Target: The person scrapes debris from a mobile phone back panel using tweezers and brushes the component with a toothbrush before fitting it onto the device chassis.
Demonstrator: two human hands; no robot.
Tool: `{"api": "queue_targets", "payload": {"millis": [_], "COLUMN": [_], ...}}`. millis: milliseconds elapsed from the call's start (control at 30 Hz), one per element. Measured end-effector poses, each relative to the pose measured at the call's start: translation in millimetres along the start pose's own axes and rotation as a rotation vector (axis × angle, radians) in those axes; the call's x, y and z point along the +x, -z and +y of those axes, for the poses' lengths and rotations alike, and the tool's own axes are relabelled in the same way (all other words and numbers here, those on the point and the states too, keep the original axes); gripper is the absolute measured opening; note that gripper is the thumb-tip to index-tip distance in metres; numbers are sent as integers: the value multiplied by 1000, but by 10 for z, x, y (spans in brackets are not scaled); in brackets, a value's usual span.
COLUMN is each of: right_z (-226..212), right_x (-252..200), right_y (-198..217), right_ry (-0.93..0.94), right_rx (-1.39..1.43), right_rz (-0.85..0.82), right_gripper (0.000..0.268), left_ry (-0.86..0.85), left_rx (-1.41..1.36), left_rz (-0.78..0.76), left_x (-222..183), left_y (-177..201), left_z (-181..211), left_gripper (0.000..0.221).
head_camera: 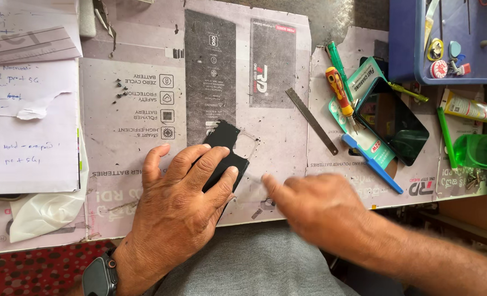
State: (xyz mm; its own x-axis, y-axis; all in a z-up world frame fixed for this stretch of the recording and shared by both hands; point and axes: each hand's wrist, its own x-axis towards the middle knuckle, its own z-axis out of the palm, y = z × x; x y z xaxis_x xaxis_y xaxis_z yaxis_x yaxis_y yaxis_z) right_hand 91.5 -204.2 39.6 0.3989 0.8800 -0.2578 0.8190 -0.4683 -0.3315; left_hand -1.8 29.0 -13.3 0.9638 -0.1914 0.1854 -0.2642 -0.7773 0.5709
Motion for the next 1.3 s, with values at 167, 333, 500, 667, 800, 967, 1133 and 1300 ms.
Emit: {"api": "queue_targets", "payload": {"millis": [167, 333, 500, 667, 800, 967, 1133, 1300], "right_z": [-25, -48, -30, 5, -52, -32, -17, 12], "right_x": [40, 54, 53, 45, 53, 71, 83, 101], "right_y": [22, 26, 28, 7, -26, 14, 32, 47], "right_ry": [68, -15, -42, -75, -54, -83, -106, -136], "right_rx": [18, 71, 78, 77, 99, 107, 124, 137], "right_rz": [-41, -96, -73, 20, -16, -22, -19, 8], "right_gripper": [47, 41, 39, 35, 34, 36, 33, 27], "left_ry": [9, 13, 11, 9, 17, 21, 19, 25], "left_rx": [-39, -56, -76, -69, -79, -76, -83, -83], "left_rz": [15, 14, -12, -13, -8, -4, -12, -16], "left_x": [2, 2, 9, 11, 23, 26, 20, 21], "left_y": [2, 13, 20, 25, 33, 39, 23, 16], "left_z": [-6, -15, -26, -28, -24, -23, -25, -31], "left_gripper": [37, 38, 42, 40, 39, 40, 40, 40]}}
